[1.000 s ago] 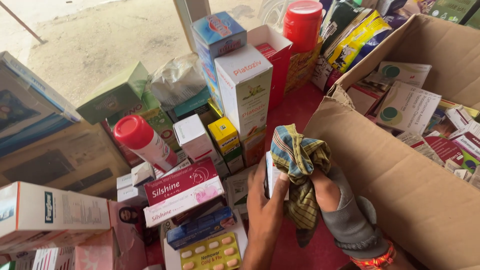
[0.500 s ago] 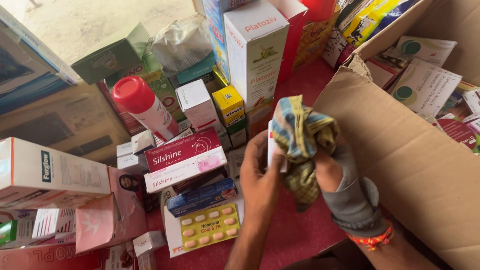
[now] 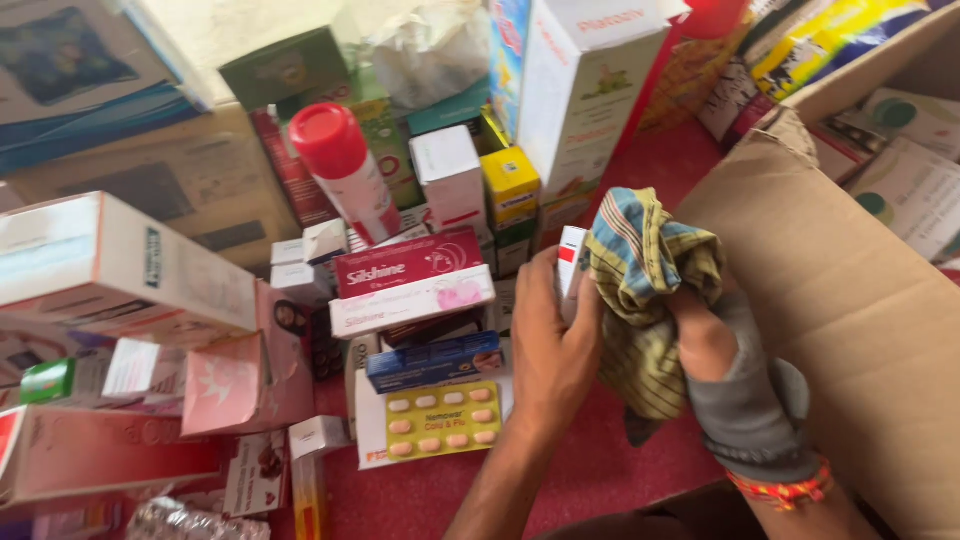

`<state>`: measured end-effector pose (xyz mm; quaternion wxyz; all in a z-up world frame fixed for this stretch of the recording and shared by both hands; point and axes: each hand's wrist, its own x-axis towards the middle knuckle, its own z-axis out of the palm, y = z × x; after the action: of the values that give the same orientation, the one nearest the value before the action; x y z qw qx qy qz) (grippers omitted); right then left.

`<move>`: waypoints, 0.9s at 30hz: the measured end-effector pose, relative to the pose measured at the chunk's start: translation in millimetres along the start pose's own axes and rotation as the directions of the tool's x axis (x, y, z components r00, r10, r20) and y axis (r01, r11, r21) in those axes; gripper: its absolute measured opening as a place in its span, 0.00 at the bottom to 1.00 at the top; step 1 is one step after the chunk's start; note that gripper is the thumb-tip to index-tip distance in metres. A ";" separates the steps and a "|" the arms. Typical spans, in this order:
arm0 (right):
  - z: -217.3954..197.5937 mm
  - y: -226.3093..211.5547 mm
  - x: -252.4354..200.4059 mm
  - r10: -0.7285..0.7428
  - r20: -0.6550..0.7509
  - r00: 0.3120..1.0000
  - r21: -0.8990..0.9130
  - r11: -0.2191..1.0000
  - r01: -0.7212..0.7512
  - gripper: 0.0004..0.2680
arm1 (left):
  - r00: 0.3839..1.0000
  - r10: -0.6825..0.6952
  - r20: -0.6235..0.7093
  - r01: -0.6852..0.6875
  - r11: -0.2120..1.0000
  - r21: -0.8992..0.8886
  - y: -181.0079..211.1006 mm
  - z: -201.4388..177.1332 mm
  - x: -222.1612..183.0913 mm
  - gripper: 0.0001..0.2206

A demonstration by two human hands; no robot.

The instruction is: Organizing various boxes and blister packs of medicine from a table into a cardboard box.

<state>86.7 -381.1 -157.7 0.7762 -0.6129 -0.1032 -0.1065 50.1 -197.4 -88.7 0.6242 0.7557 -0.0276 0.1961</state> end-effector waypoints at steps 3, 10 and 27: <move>-18.5 7.2 -3.3 0.105 0.077 0.991 0.150 0.982 -0.116 0.18 | 1.000 0.027 -0.012 -0.027 1.000 0.011 -1.5 -7.0 2.4 0.17; -29.4 12.3 14.7 0.207 0.246 0.947 0.335 0.898 -0.283 0.21 | 0.982 0.172 -0.074 -0.165 0.982 0.094 57.8 -56.5 10.4 0.18; -32.8 -1.8 14.6 0.208 0.175 0.962 0.277 0.928 -0.251 0.20 | 0.946 0.200 0.256 -0.295 0.858 0.421 64.0 -172.0 99.6 0.16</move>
<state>101.1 -414.0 -159.2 0.8570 -0.5033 -0.1009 0.0459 78.6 -27.1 28.7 0.3937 0.8864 -0.1420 0.1978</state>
